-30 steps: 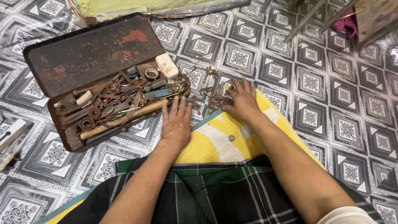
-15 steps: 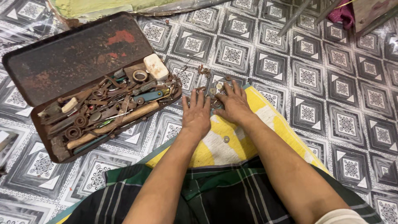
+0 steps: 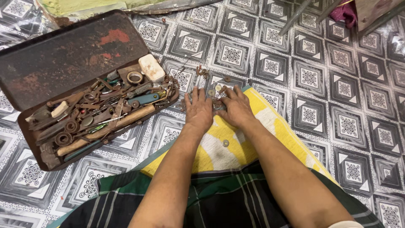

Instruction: The person sits on a mat and repeatedly picks up small metal parts and tools from a toolbox, placing them on the floor mat, then returns them to the box. The person closes the toolbox at the end.

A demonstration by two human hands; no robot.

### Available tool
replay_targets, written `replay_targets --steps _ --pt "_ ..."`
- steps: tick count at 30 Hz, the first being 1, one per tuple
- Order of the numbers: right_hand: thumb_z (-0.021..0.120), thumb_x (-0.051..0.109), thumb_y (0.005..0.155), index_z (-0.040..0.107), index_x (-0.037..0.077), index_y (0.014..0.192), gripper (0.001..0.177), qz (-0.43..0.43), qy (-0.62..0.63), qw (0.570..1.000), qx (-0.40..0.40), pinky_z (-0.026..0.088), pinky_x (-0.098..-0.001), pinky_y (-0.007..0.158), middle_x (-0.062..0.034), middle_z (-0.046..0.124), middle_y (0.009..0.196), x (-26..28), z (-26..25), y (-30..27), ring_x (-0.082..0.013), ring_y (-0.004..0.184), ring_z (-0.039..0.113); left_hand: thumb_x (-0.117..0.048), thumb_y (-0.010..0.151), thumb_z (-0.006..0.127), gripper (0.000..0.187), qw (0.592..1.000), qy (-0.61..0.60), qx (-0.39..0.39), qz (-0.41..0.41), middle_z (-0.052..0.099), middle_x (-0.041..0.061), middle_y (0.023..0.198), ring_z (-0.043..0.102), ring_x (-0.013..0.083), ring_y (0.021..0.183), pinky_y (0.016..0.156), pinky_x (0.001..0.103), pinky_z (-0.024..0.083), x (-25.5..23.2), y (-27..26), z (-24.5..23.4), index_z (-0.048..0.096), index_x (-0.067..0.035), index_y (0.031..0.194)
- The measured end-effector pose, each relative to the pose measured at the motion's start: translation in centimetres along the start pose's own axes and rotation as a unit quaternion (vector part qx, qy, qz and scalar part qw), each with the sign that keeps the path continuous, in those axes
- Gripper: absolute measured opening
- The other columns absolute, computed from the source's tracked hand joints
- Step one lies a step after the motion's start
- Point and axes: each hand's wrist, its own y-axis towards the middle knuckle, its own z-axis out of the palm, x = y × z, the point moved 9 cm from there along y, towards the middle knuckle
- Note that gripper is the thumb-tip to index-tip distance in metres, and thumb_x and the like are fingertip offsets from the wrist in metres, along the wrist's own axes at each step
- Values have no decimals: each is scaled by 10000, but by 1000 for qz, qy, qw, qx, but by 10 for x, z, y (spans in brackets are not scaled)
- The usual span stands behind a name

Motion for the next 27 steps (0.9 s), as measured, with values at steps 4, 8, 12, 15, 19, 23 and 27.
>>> replay_targets --steps 4,8,12,15,19,23,27 --pt "784 447 834 712 108 1248 539 2 0 1000 -3 224 -542 1222 -126 391 1608 -1 2 -1 -401 1533 213 -299 909 661 436 1000 6 -10 4 287 196 1622 116 400 1547 1208 648 48 1 3 6 624 -110 1301" --pt "796 410 810 749 117 1180 475 -16 -15 999 -36 181 -568 1229 -146 404 1588 5 -7 -3 -408 1525 199 -198 908 632 315 998 12 -66 14 337 192 1607 154 401 1546 1215 665 56 4 2 1 700 -106 1201" --pt "789 359 787 793 165 1136 399 -66 9 993 -100 107 -645 1190 -189 408 1558 17 -19 -10 -430 1502 175 -222 891 642 247 996 1 -89 18 355 189 1607 175 400 1549 1212 681 58 2 -3 2 750 -99 1076" --pt "790 365 792 796 156 1121 391 -80 -4 991 -105 88 -660 1204 -159 444 1548 21 -19 -11 -412 1520 194 -215 881 647 196 992 18 -125 25 384 175 1594 186 404 1545 1199 701 53 -1 -8 -6 783 -106 970" --pt "786 349 796 812 139 1031 316 -90 -17 989 -116 100 -671 1205 -113 489 1535 21 -19 -14 -384 1521 237 -215 875 652 178 988 22 -149 28 431 143 1580 198 389 1546 1194 722 50 -8 -15 -14 798 -114 869" --pt "775 317 804 821 133 962 246 -110 -19 984 -139 124 -680 1203 -83 555 1484 23 -21 -16 -382 1472 308 -208 873 649 189 989 25 -143 30 445 124 1580 200 381 1545 1195 730 47 -15 -20 -15 804 -124 806" --pt "781 315 787 812 121 979 275 -138 -13 975 -172 168 -684 1199 -80 608 1420 24 -28 -25 -378 1445 371 -189 866 653 169 982 -14 -185 36 473 136 1564 230 389 1545 1202 737 63 -18 -27 -26 802 -118 831"
